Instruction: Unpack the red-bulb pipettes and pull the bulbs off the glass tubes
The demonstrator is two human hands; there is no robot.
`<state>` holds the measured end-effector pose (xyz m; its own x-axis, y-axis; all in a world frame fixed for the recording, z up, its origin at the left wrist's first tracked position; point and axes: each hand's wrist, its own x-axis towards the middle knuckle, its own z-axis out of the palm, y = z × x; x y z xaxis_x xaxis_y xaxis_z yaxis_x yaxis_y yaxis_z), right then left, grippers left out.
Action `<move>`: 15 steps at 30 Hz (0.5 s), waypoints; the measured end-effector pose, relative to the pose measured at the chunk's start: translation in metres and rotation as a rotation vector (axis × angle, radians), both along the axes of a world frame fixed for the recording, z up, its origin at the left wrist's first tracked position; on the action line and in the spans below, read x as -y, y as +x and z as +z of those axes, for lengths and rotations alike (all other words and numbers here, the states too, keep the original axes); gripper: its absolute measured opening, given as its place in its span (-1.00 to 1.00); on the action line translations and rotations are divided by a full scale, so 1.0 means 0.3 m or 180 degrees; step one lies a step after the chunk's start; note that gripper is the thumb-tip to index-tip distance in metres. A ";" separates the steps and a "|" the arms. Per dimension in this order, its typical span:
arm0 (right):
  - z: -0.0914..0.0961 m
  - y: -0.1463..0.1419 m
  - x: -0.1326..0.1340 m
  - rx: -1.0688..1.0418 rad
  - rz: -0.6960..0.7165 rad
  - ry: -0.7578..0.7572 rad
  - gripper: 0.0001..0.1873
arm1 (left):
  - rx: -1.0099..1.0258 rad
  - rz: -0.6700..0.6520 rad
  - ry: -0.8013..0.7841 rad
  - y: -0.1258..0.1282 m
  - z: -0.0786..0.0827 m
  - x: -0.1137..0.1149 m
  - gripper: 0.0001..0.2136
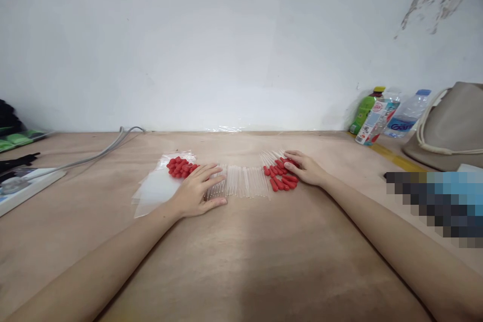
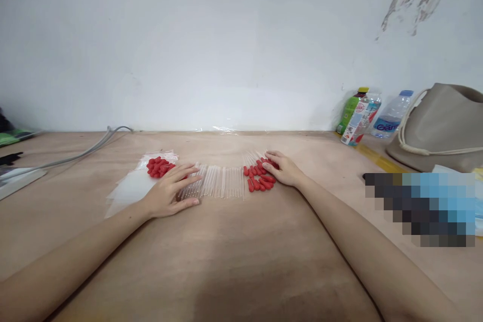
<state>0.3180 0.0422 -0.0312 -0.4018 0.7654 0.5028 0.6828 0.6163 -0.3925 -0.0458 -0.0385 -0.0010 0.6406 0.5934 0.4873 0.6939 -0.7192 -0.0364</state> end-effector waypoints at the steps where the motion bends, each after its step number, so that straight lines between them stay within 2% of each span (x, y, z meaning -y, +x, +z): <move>1: 0.002 -0.002 0.003 0.0018 0.0019 0.0047 -0.54 | -0.0138 -0.0003 -0.0022 -0.007 0.004 -0.003 -0.51; 5: 0.020 -0.027 0.014 -0.0037 -0.0044 0.0246 -0.65 | -0.0356 0.0044 -0.0232 -0.027 0.008 -0.018 -0.58; 11: 0.049 -0.071 0.038 -0.0194 -0.0704 0.0501 -0.72 | -0.0287 0.0100 -0.0115 -0.020 0.004 -0.017 -0.64; 15: 0.077 -0.097 0.069 -0.0677 -0.0959 0.0763 -0.72 | -0.0219 0.0073 -0.0064 -0.016 0.001 -0.011 -0.65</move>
<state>0.2889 0.0214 -0.0080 -0.0468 0.6841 0.7279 0.7654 0.4928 -0.4140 -0.0506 -0.0351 -0.0007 0.6583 0.6176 0.4304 0.7065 -0.7042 -0.0701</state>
